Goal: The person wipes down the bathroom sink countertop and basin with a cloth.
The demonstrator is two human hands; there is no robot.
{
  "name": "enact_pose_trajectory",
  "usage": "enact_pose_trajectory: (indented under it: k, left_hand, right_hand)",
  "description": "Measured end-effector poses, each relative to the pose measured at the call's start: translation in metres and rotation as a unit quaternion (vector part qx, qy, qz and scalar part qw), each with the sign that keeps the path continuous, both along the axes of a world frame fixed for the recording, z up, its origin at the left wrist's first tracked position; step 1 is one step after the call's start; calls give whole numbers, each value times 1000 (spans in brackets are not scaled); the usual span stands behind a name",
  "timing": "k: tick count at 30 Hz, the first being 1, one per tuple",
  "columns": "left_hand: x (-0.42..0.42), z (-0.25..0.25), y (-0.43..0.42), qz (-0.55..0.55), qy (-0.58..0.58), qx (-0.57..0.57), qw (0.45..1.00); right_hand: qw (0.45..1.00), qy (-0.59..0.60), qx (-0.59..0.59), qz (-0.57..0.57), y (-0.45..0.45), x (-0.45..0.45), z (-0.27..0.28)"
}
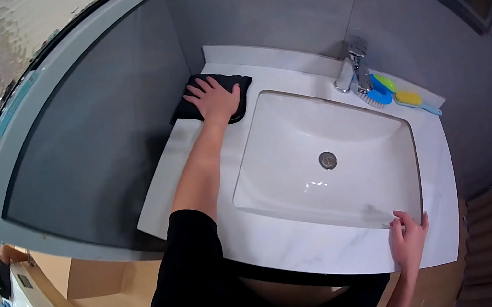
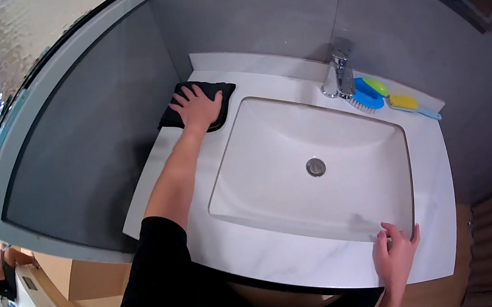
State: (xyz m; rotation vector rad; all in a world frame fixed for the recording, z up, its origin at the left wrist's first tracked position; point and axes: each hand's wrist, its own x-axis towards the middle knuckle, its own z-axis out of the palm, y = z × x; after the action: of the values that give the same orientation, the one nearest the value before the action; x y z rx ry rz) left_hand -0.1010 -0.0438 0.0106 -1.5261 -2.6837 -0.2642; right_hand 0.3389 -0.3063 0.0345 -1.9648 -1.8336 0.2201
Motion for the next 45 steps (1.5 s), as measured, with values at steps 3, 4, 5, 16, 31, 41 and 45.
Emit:
enact_pose_trajectory:
  k: [3,4,5,16,31,41,45]
  left_hand:
    - [6,-6,17,2,17,27,999]
    - [11,-6,21,-2,15,27,1000]
    - [17,-6,24,-13,17,30,999]
    - [133,-24,40,-244,46,158,956]
    - [180,-13,56,-189,108,99,971]
    - [4,11,64,-66,4,-55,996]
    - [-35,18,57,-28,-12,-69,997]
  right_hand:
    - [1000,-3,-15,-1,1,1,0]
    - [1000,-4,-16,-5,1,2,-1]
    - [1000,-9,-5,1,1,3,-3]
    - [1000,1,15,1,0,2,-2]
    - [998,57,17,-4,-3,4,4]
    - [998,58,7,-15,-1,2,5]
    - [998,52,4,-18,1,0,4]
